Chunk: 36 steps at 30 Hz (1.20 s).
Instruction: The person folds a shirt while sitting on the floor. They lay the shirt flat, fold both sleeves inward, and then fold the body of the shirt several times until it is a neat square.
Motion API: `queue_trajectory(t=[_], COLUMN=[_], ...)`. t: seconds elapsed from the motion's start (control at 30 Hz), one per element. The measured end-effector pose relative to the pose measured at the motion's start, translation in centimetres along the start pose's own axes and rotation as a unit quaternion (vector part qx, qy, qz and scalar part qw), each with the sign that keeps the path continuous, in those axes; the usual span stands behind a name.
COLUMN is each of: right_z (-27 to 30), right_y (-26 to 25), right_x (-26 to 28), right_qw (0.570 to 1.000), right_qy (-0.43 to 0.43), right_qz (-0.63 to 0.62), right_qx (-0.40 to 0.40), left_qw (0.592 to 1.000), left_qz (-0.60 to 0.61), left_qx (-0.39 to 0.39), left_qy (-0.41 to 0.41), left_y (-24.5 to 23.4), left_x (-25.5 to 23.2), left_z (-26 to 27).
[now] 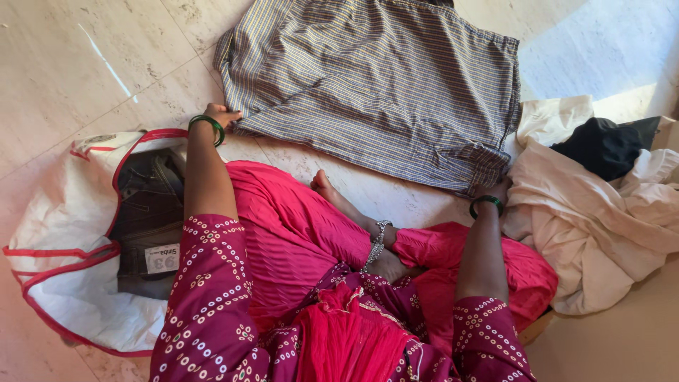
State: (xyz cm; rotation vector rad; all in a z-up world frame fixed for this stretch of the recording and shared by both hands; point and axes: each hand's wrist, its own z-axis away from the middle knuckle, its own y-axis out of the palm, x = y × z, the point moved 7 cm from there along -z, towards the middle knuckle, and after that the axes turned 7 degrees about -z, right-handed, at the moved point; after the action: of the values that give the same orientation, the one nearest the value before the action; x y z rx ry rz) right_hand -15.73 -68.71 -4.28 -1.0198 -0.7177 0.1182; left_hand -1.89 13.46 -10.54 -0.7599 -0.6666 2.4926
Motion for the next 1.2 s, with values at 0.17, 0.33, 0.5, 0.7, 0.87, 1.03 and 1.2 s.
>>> queue_trajectory(t=[0.17, 0.33, 0.5, 0.7, 0.87, 1.03, 1.2], right_z=[-0.1, -0.3, -0.6, -0.9, -0.1, 1.2, 4.7], right_y=[-0.3, 0.7, -0.2, -2.5, 0.6, 0.8, -0.6], right_x=[0.2, 0.3, 1.3, 0.3, -2.0, -2.0, 3.4], right_qw=[0.997, 0.97, 0.967, 0.98, 0.985, 0.942, 0.94], right_qy=[-0.036, -0.036, -0.095, -0.125, 0.011, 0.101, 0.025], right_qz=[-0.072, -0.23, -0.224, -0.13, 0.061, 0.281, 0.34], right_qx=[0.018, 0.064, 0.077, 0.082, 0.159, 0.154, 0.024], left_qw=[0.994, 0.967, 0.993, 0.99, 0.971, 0.911, 0.795], left_qz=[0.081, -0.179, 0.053, -0.046, -0.235, -0.404, -0.587], left_qx=[0.046, -0.034, -0.014, -0.065, -0.029, 0.002, -0.141], left_qy=[0.058, 0.18, 0.102, 0.113, 0.036, -0.078, -0.049], left_y=[1.4, 1.0, -0.5, -2.7, -2.4, -1.9, -1.5], left_x=[-1.0, -3.4, -1.2, 1.4, 1.5, -2.0, -8.6], left_z=[0.0, -1.0, -1.2, 0.1, 0.6, 3.9, 6.9])
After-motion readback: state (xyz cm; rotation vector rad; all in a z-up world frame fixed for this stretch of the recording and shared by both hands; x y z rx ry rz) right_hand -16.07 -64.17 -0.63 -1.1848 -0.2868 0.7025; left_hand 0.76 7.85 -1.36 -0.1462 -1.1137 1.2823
